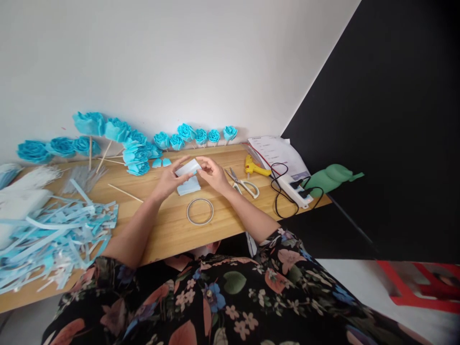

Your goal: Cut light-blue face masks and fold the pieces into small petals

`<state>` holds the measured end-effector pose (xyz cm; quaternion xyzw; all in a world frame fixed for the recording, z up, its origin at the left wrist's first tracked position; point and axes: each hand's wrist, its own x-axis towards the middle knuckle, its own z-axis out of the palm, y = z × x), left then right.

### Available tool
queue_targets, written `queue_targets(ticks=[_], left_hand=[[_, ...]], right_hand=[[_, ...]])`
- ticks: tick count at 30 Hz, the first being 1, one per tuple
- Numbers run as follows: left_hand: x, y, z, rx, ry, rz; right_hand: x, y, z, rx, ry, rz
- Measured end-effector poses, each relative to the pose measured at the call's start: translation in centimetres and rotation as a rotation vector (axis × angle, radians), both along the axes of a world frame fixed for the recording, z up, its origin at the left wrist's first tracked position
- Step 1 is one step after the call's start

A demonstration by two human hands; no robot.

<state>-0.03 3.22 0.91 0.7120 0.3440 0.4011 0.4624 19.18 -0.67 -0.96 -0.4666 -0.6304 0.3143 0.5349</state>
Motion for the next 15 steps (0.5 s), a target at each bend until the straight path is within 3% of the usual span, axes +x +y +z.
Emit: queue_targets(ticks=[7, 15], left_hand=[[0.16, 0.15, -0.11, 0.033, -0.131, 0.089], [0.53, 0.02, -0.15, -0.138, -0.302, 0.012]], right_hand=[[-0.05, -0.09, -0.25, -0.003, -0.01, 0.068], [-0.06, -0.26, -0.23, -0.014, -0.009, 0.088]])
